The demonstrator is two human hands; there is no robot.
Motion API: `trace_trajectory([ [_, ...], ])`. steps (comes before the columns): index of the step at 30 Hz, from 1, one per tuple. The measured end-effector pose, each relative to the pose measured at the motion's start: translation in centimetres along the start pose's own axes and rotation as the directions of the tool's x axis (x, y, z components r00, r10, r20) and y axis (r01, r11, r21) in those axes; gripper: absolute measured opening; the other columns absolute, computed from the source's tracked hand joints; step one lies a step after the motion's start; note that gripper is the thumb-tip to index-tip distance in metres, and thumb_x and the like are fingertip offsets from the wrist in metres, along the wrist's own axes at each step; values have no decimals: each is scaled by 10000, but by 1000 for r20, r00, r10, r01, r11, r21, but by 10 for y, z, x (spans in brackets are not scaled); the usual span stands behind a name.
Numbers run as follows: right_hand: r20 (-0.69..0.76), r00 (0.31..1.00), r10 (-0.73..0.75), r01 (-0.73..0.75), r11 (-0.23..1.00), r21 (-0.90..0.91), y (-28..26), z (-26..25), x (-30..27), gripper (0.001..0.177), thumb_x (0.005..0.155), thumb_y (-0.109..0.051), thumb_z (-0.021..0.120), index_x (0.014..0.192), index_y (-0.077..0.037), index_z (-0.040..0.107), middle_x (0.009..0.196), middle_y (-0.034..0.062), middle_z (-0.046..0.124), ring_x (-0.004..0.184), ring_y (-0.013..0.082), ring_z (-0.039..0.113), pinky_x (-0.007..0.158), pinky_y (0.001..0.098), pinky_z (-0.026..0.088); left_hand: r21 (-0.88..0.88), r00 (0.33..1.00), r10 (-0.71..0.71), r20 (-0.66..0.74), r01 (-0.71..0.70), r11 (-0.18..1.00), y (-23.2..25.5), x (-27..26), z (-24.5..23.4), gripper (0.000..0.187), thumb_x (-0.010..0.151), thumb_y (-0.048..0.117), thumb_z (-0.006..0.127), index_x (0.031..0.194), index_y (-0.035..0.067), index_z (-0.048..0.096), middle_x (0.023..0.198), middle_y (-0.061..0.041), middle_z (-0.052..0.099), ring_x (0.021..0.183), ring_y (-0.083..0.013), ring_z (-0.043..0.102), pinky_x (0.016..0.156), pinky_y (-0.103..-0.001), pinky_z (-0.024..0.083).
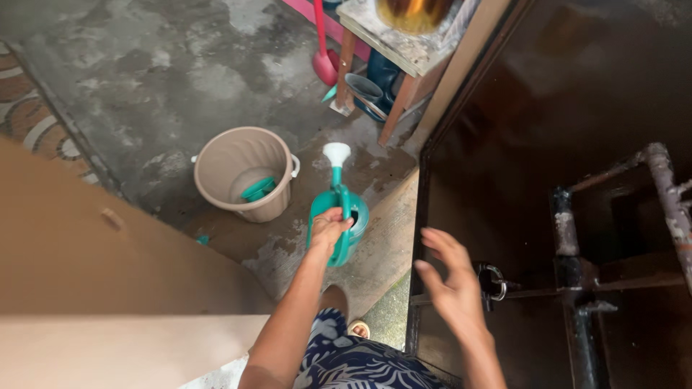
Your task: The person carries a green watering can through a garden area and waters several potted plants and ground vegetation. The person then enters a room, places the watering can down, and picks up a long-handled tool.
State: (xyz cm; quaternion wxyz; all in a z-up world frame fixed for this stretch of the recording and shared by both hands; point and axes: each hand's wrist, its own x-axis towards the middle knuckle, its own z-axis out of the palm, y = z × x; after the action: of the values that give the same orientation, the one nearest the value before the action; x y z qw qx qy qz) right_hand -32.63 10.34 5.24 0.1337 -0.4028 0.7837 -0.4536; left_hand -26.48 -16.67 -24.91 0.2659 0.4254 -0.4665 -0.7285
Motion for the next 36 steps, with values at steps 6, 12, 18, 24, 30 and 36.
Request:
trace_trajectory([
  [6, 252, 967, 37, -44, 999, 23, 33, 20, 46, 524, 903, -63, 703, 1409, -137, 588, 1479, 73, 565, 1353, 212, 546, 1134, 367, 397, 36, 987, -98, -129, 103, 994, 8, 60, 41, 301, 846, 34, 800, 1136, 89, 740, 966, -22, 745, 775, -151, 643, 636, -340, 505],
  [12, 291, 858, 424, -461, 885, 69, 90, 15, 86, 566, 853, -53, 716, 1386, -213, 609, 1386, -7, 641, 1236, 164, 656, 1068, 321, 509, 159, 962, -235, -141, 256, 954, -52, 168, 63, 315, 827, 21, 779, 1122, 121, 735, 956, -51, 764, 769, -169, 726, 590, -366, 599],
  [18, 329, 937, 122, -172, 977, 127, 155, 90, 176, 571, 829, 13, 742, 1364, -145, 618, 1339, 68, 665, 1148, 215, 666, 1029, 345, 519, 579, 918, -257, -301, 390, 716, -65, 296, 88, 256, 869, 150, 807, 1113, 157, 731, 1017, -110, 781, 814, -273, 785, 654, -427, 605],
  [24, 473, 849, 235, -338, 930, 144, 177, 150, 314, 606, 855, -6, 700, 1428, -144, 554, 1475, 81, 550, 1215, 238, 634, 1087, 352, 478, 735, 922, -144, -360, 375, 564, -82, 407, 92, 465, 809, 203, 832, 1241, 257, 668, 1274, -94, 669, 1165, -336, 648, 938, -469, 546],
  [30, 487, 873, 41, -177, 955, 237, 202, 209, 412, 592, 928, -57, 689, 1487, -115, 502, 1561, 126, 471, 1471, 298, 433, 1206, 400, 361, 683, 919, -151, -366, 375, 627, -101, 509, 99, 425, 859, 134, 739, 1272, 195, 657, 1300, -123, 673, 1187, -369, 652, 973, -477, 546],
  [36, 612, 785, 100, -305, 922, 240, 222, 233, 442, 551, 959, -120, 685, 1481, -137, 507, 1608, 89, 392, 1501, 301, 398, 1203, 420, 379, 655, 941, -41, -337, 266, 707, -119, 573, 112, 494, 858, 45, 680, 1338, 118, 585, 1273, -223, 672, 1179, -419, 651, 973, -479, 543],
])
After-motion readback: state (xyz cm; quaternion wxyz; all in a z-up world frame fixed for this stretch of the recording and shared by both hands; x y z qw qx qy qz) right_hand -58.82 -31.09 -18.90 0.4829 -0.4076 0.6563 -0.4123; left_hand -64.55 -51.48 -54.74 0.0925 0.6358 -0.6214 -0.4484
